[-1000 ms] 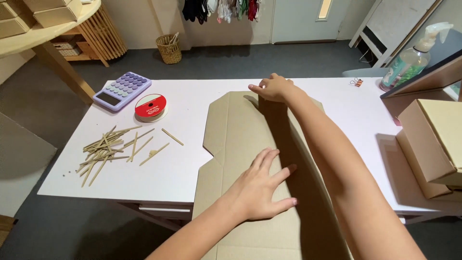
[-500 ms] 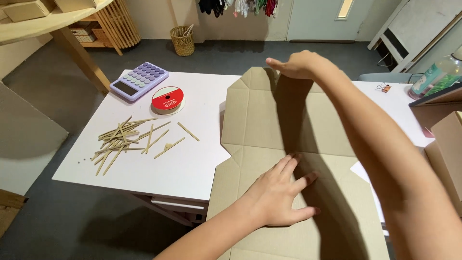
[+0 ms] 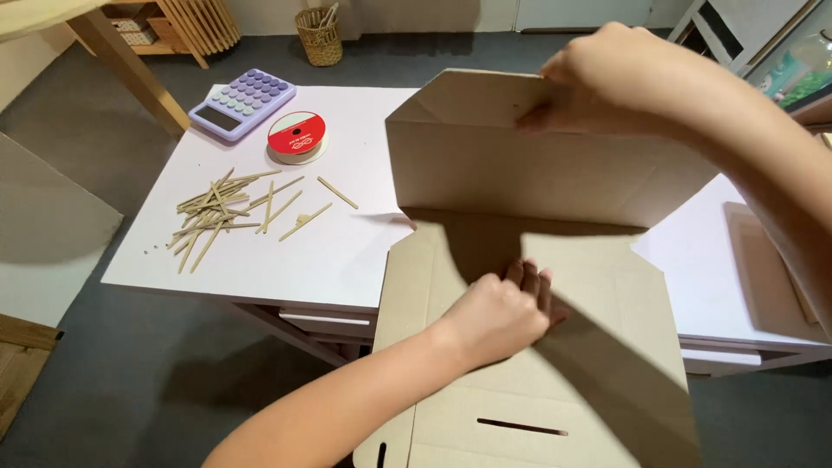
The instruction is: The person assembles flat cardboard boxes by folding along pre-scored lines and inserting tabs into slots to form rectangular containers. They complete one box, place it aside, then repeat the process with a second identical box. The workspace includes a white table with wooden sticks, a spool of twine, and a calculator.
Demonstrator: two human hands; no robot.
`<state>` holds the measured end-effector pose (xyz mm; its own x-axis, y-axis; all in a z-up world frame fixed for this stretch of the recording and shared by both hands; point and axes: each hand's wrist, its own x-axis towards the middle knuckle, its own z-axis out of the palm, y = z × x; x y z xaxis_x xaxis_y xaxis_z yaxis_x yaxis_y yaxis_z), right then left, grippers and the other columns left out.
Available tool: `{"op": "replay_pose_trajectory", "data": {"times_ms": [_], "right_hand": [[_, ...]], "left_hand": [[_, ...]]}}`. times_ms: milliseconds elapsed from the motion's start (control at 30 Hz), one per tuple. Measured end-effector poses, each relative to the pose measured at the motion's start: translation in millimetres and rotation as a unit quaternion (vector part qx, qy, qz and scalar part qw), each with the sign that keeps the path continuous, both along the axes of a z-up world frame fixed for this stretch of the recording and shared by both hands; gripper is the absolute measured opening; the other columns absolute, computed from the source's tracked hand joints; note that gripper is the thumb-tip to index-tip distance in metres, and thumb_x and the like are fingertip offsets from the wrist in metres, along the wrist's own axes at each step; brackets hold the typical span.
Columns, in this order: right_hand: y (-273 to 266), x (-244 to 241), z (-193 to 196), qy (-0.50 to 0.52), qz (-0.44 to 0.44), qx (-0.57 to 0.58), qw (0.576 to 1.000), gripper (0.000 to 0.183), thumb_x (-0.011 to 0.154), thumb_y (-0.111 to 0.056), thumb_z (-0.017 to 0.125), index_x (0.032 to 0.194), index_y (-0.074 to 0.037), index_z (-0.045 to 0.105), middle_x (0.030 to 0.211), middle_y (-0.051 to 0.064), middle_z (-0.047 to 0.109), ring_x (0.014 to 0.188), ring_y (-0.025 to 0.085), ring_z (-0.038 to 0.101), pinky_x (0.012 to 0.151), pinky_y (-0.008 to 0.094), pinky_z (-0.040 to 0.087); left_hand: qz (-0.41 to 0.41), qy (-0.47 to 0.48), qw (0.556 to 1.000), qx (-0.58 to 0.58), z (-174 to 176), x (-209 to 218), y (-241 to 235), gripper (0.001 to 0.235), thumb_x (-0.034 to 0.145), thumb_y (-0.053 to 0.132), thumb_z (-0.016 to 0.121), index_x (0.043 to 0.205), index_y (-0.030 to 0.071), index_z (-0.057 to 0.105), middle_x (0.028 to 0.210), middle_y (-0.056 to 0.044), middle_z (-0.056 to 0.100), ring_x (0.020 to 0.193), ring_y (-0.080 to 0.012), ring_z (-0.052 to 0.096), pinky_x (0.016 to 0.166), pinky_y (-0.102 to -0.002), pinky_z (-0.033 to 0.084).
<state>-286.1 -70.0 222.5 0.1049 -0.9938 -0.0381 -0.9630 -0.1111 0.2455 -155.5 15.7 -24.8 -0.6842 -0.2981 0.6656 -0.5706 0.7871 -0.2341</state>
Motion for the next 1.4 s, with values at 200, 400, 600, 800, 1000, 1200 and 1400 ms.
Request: {"op": "replay_pose_trajectory", "data": {"times_ms": [200, 400, 600, 800, 1000, 1200, 1400], "right_hand": [[-12, 19, 23, -0.032, -0.015, 0.065, 0.997, 0.047, 0.081, -0.057, 0.073, 0.111, -0.02, 0.077, 0.098, 0.018, 0.074, 0.09, 0.037, 0.066, 0.068, 0.046, 0.049], [85, 31, 42, 0.111, 0.039, -0.005, 0.993, 0.038, 0.086, -0.06, 0.059, 0.094, -0.026, 0.074, 0.074, 0.008, 0.075, 0.074, 0.029, 0.07, 0.066, 0.04, 0.053], [156, 45, 13, 0.197, 0.049, -0.003, 0.979, 0.031, 0.096, -0.051, 0.043, 0.08, -0.039, 0.067, 0.073, 0.005, 0.073, 0.069, 0.035, 0.071, 0.064, 0.044, 0.052], [-63, -27, -54, -0.129, 0.067, -0.061, 0.987, 0.03, 0.104, -0.04, 0.057, 0.108, -0.011, 0.067, 0.09, 0.008, 0.068, 0.072, 0.026, 0.062, 0.065, 0.041, 0.043], [-95, -7, -107, -0.133, 0.034, -0.167, 0.976, 0.063, 0.082, -0.049, 0.078, 0.128, -0.016, 0.05, 0.122, 0.017, 0.061, 0.113, 0.04, 0.053, 0.086, 0.066, 0.026], [-62, -11, -156, -0.228, -0.008, 0.082, 0.97, 0.064, 0.102, -0.054, 0.034, 0.159, -0.025, 0.029, 0.165, 0.01, 0.024, 0.151, 0.035, 0.022, 0.117, 0.065, 0.017], [113, -142, -235, -0.623, 0.225, 0.034, 0.748, 0.066, 0.103, -0.05, 0.026, 0.157, -0.012, 0.019, 0.162, 0.02, 0.027, 0.15, 0.037, 0.03, 0.121, 0.053, 0.023]], "left_hand": [[0.071, -0.033, 0.997, 0.023, -14, -9, 9, 0.058, 0.102, 0.045, 0.048, 0.115, -0.006, 0.073, 0.112, -0.029, 0.072, 0.091, -0.0348, 0.072, 0.063, -0.032, 0.055], [0.044, -0.02, 0.988, 0.147, -1, -11, 5, 0.046, 0.097, 0.043, 0.061, 0.09, -0.001, 0.07, 0.077, -0.014, 0.066, 0.068, -0.0306, 0.062, 0.047, -0.039, 0.048], [0.066, 0.008, 0.995, 0.079, 2, -8, 9, 0.057, 0.095, 0.046, 0.06, 0.112, -0.008, 0.068, 0.083, -0.015, 0.068, 0.061, -0.0258, 0.064, 0.04, -0.037, 0.046], [0.094, -0.085, 0.983, 0.132, -7, -15, 1, 0.051, 0.101, 0.053, 0.051, 0.085, 0.007, 0.064, 0.081, -0.007, 0.061, 0.069, -0.0186, 0.058, 0.044, -0.031, 0.044], [0.076, -0.07, 0.992, 0.076, -14, -6, 2, 0.056, 0.096, 0.043, 0.054, 0.125, -0.004, 0.065, 0.118, -0.02, 0.071, 0.087, -0.0235, 0.068, 0.062, -0.033, 0.053], [-0.05, -0.037, 0.971, 0.23, 44, 33, 3, 0.037, 0.099, 0.029, 0.051, 0.125, 0.007, 0.064, 0.117, -0.014, 0.072, 0.109, -0.0307, 0.068, 0.081, -0.042, 0.056], [-0.13, -0.151, 0.917, 0.346, 111, 179, 30, 0.068, 0.083, 0.052, 0.074, 0.141, 0.022, 0.057, 0.139, -0.005, 0.055, 0.125, -0.0278, 0.046, 0.095, -0.047, 0.037]]}}
